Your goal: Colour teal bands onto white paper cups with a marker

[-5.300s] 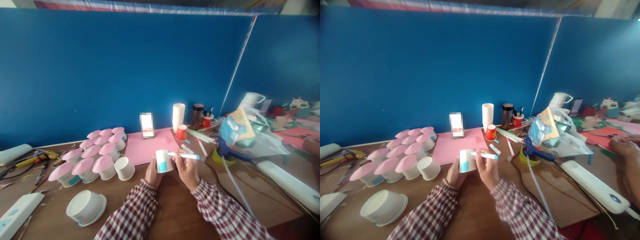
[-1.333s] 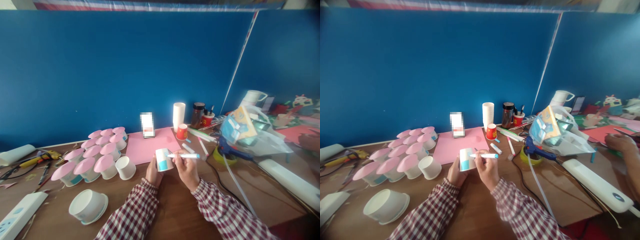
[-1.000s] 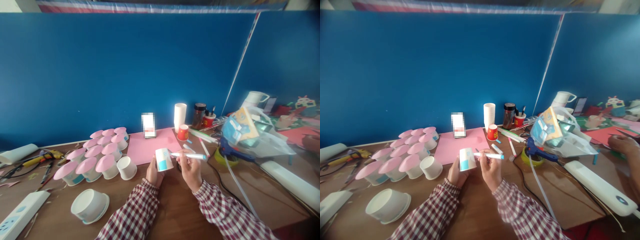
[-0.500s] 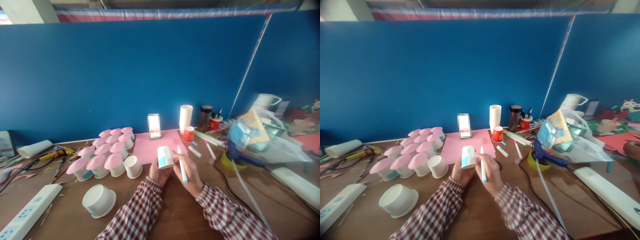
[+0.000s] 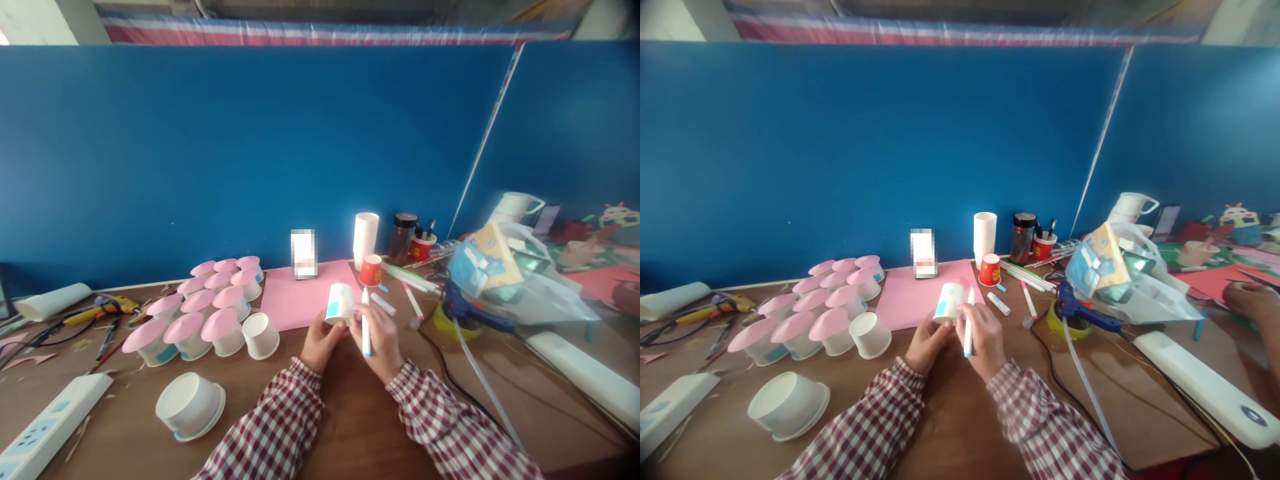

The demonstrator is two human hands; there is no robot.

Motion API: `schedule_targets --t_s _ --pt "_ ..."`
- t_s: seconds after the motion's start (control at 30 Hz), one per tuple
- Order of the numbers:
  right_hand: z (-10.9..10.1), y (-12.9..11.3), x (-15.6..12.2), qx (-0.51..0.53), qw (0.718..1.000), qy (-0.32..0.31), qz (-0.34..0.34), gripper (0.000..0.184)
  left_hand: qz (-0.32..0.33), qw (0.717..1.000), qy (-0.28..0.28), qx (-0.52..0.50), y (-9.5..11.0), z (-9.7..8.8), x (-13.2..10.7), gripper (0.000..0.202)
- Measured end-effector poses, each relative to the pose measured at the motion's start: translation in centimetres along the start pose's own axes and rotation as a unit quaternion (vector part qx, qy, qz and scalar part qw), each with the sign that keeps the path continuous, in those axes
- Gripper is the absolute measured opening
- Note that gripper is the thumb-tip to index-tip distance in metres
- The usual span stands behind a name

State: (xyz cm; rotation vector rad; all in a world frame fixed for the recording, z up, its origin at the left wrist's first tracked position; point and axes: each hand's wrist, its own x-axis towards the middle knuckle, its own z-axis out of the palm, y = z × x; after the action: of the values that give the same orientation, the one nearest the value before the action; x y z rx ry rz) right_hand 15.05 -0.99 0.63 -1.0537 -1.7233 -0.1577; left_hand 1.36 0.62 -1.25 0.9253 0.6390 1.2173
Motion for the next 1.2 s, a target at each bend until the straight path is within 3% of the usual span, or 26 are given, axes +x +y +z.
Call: schedule_targets --t_s 0.1,0.23,0.33,0.53,0.7,0.83,0.9,1.07,1.2 --pt "0.1 -0.2 -0.2 -0.009 1.0 -0.016 -0.021 0.019 0.025 0.998 0.013 0.049 -0.1 -0.2 0.3 0.039" --pt "0.0 -0.6 -0.3 -0.026 0.998 -0.033 -0.037 0.021 0.056 0.985 0.082 0.139 -0.2 -0.9 0.6 0.019" --pt "0.0 -0.9 -0.4 -0.023 0.997 -0.05 -0.053 0.021 0.04 0.979 0.096 0.176 -0.6 -1.4 0.7 0.009" --pt "0.5 -1.4 -0.7 0.096 0.994 -0.047 -0.033 0.029 0.071 0.985 0.105 0.113 -0.6 -1.2 0.8 0.013" --pt "-0.1 -2.1 -0.8 0.137 0.988 0.011 0.068 0.017 -0.024 0.991 0.118 0.05 -0.2 -0.4 0.7 0.033" --pt "-0.7 -2.0 -1.1 0.19 0.973 0.01 0.13 0.02 -0.02 0.988 0.147 0.041 -0.2 -0.4 0.8 0.031" --pt "-0.7 -1.9 -1.2 0.2 0.97 0.011 0.141 0.021 -0.011 0.987 0.153 0.037 -0.3 -0.5 0.9 0.027" --pt "-0.5 -2.1 -1.2 0.211 0.967 -0.007 0.144 0.021 0.021 0.993 0.102 0.056 -0.6 -0.7 0.9 0.019" --pt "-0.6 -2.4 -1.0 0.203 0.97 -0.032 0.128 0.015 0.034 0.994 0.104 0.028 -0.4 -0.5 0.8 0.017"
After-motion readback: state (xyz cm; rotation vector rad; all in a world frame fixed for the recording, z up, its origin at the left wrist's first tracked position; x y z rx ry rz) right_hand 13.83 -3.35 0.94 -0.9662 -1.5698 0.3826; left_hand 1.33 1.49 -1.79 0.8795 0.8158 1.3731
